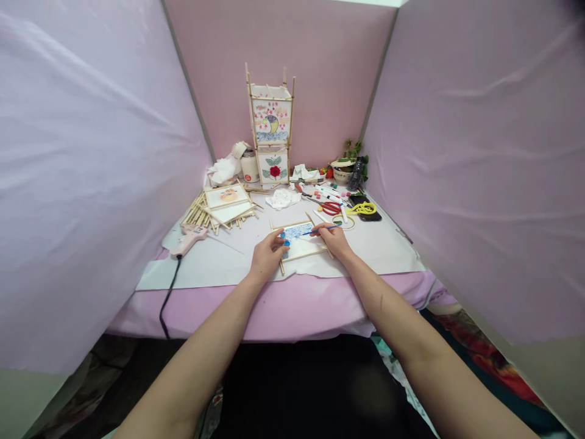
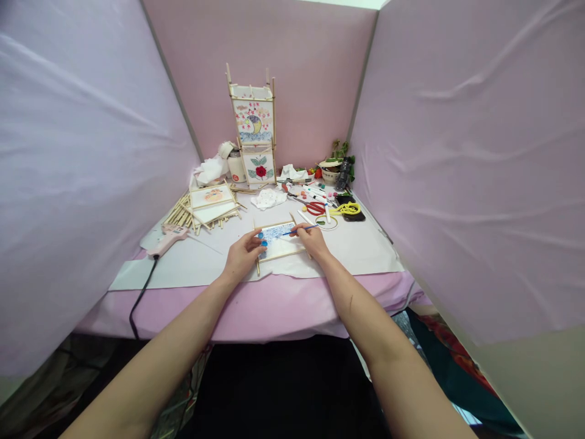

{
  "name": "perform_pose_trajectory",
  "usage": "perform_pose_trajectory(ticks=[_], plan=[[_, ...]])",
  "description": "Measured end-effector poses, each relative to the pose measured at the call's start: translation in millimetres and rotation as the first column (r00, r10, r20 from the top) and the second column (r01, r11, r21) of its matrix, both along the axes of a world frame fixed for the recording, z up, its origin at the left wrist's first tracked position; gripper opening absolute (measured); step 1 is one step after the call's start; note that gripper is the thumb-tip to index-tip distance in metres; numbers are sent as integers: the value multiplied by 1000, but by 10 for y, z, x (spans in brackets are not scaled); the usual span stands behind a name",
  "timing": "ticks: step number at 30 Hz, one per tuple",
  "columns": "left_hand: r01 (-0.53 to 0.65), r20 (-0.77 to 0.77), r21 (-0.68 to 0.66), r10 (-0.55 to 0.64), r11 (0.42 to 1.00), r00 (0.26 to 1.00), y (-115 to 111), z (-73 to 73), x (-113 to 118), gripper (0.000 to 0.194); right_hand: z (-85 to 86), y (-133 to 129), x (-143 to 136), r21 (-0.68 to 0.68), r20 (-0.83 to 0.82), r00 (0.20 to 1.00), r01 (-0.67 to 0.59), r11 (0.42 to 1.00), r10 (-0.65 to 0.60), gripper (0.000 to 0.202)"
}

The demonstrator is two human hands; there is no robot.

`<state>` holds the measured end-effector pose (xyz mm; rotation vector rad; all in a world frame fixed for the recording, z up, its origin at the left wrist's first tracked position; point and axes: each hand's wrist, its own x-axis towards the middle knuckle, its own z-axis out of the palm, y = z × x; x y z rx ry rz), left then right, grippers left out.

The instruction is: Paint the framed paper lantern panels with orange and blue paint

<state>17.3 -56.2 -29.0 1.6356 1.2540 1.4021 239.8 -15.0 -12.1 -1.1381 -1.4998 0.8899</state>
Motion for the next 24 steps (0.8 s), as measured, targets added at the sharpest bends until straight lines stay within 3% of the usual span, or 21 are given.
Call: perform_pose_trajectory(ticks=[24], plan=[[-3,-5,1,3,1000,1000,-9,10,1,52,30,-26,-11,-27,1,999,-37,999,38,27]])
